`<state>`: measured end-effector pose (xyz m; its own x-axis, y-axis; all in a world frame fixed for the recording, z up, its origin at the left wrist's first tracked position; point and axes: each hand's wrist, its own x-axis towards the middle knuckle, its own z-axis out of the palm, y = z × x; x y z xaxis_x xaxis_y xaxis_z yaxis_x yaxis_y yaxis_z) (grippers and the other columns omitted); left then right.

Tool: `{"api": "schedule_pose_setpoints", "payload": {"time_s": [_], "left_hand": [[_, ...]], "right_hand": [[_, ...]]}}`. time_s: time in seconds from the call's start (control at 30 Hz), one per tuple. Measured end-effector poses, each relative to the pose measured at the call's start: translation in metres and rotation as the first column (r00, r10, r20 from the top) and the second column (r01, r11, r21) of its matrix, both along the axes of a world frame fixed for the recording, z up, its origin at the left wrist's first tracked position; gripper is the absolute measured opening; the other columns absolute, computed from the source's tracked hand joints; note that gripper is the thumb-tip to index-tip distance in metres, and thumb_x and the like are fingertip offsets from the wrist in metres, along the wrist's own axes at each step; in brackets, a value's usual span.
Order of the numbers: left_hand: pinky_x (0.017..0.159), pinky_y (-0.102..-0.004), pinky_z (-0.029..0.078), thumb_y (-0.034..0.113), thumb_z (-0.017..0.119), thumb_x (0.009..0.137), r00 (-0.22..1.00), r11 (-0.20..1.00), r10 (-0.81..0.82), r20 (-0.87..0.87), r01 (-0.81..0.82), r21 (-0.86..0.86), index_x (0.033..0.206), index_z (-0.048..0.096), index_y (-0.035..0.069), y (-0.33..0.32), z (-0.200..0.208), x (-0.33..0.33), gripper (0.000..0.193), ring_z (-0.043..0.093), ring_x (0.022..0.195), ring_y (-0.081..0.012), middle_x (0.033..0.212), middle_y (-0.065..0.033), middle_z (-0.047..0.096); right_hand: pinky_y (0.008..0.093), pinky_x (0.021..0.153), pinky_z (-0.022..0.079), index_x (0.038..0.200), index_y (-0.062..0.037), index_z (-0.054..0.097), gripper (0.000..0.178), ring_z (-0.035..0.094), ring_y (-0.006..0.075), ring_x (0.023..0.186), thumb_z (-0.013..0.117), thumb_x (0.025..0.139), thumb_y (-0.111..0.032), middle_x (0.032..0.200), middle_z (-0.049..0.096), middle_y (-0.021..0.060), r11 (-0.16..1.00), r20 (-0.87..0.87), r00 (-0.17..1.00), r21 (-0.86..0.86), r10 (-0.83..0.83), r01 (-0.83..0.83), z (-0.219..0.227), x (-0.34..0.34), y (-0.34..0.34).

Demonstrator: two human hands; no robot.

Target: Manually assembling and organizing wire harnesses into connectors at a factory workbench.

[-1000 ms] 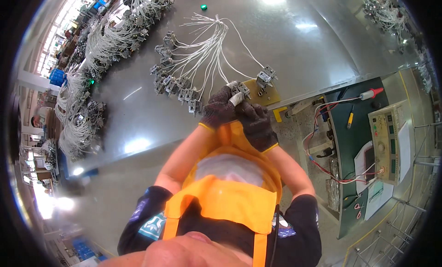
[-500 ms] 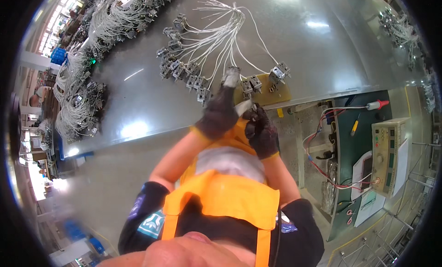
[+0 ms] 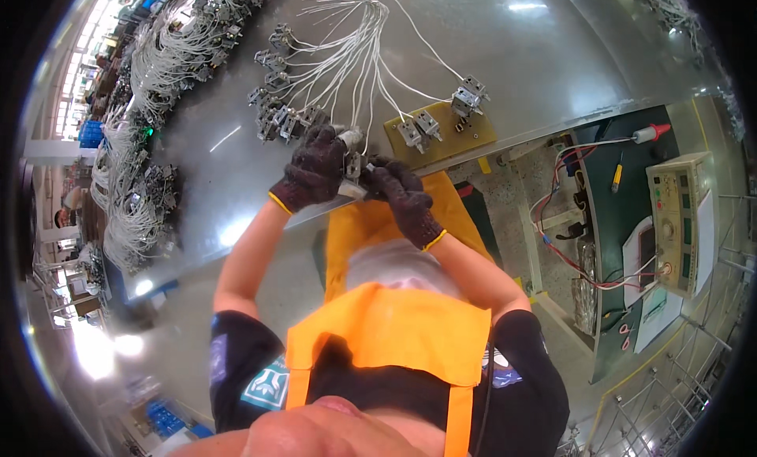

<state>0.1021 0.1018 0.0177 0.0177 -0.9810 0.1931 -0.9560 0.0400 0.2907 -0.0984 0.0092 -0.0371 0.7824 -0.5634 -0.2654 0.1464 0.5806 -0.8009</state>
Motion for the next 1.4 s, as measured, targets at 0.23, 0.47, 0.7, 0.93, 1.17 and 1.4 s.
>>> {"api": "schedule_pose_setpoints", "payload": {"time_s": [0.23, 0.47, 0.7, 0.93, 1.17, 1.4], "left_hand": [[0.101, -0.0492, 0.046, 0.044, 0.083, 0.076, 0.998, 0.998, 0.052, 0.045, -0.05, -0.05, 0.117, 0.071, 0.018, 0.015, -0.003, -0.013, 0.05, 0.058, 0.108, -0.0383, 0.118, -0.014, 0.063], [0.098, -0.0467, 0.046, 0.035, 0.088, 0.068, 1.0, 0.99, 0.003, 0.007, -0.002, -0.142, 0.121, 0.07, 0.017, 0.021, -0.011, -0.03, 0.058, 0.059, 0.106, -0.0347, 0.117, -0.0108, 0.065], [0.099, -0.0434, 0.046, 0.038, 0.087, 0.076, 0.953, 0.974, 0.226, -0.202, -0.214, 0.077, 0.125, 0.066, 0.012, -0.013, 0.005, -0.063, 0.059, 0.064, 0.101, -0.0323, 0.101, -0.0108, 0.07], [0.099, -0.045, 0.044, 0.038, 0.079, 0.084, 0.931, 0.933, 0.335, -0.144, -0.349, -0.085, 0.13, 0.063, 0.007, -0.075, -0.002, -0.085, 0.058, 0.062, 0.103, -0.032, 0.106, -0.0123, 0.071], [0.097, -0.0466, 0.044, 0.036, 0.076, 0.087, 0.917, 0.926, 0.374, -0.139, -0.378, -0.003, 0.13, 0.063, 0.006, -0.084, -0.001, -0.096, 0.053, 0.063, 0.1, -0.0314, 0.099, -0.0122, 0.071], [0.095, -0.044, 0.046, 0.033, 0.074, 0.09, 0.95, 0.95, 0.312, -0.026, -0.312, 0.018, 0.136, 0.061, 0.006, -0.084, 0.001, -0.09, 0.055, 0.061, 0.1, -0.0336, 0.098, -0.0126, 0.071]], "right_hand": [[0.0343, 0.092, 0.059, 0.134, -0.0038, 0.063, 0.032, 0.069, 0.0166, 0.108, 0.06, 0.104, -0.017, 0.121, 0.07, 0.005, 0.983, -0.05, 0.984, -0.056, 0.17, -0.173, 0.003, -0.012, -0.034], [0.029, 0.096, 0.054, 0.126, -0.0011, 0.068, 0.029, 0.066, 0.0149, 0.113, 0.061, 0.1, -0.013, 0.122, 0.07, 0.0072, 0.832, 0.008, 0.997, -0.552, 0.076, -0.059, 0.012, -0.036, -0.095], [0.0257, 0.083, 0.056, 0.123, -0.0049, 0.07, 0.028, 0.064, 0.0092, 0.091, 0.063, 0.102, -0.021, 0.106, 0.07, 0.0013, 0.906, -0.205, 0.977, -0.423, -0.066, -0.027, 0.026, -0.012, -0.164], [0.0269, 0.065, 0.056, 0.124, -0.0021, 0.065, 0.031, 0.067, 0.0119, 0.08, 0.059, 0.103, -0.025, 0.102, 0.073, 0.0056, 0.963, -0.057, 0.981, -0.21, -0.187, 0.171, 0.017, -0.039, -0.154], [0.0235, 0.061, 0.053, 0.128, -0.0031, 0.063, 0.031, 0.066, 0.0116, 0.074, 0.057, 0.105, -0.023, 0.101, 0.073, 0.006, 0.993, -0.138, 0.984, -0.062, -0.109, 0.101, -0.002, -0.098, -0.095], [0.0237, 0.064, 0.053, 0.13, -0.0045, 0.063, 0.029, 0.066, 0.0081, 0.075, 0.06, 0.104, -0.019, 0.1, 0.073, 0.0039, 0.976, -0.051, 0.982, -0.132, -0.181, 0.173, -0.005, -0.089, -0.066]]}}
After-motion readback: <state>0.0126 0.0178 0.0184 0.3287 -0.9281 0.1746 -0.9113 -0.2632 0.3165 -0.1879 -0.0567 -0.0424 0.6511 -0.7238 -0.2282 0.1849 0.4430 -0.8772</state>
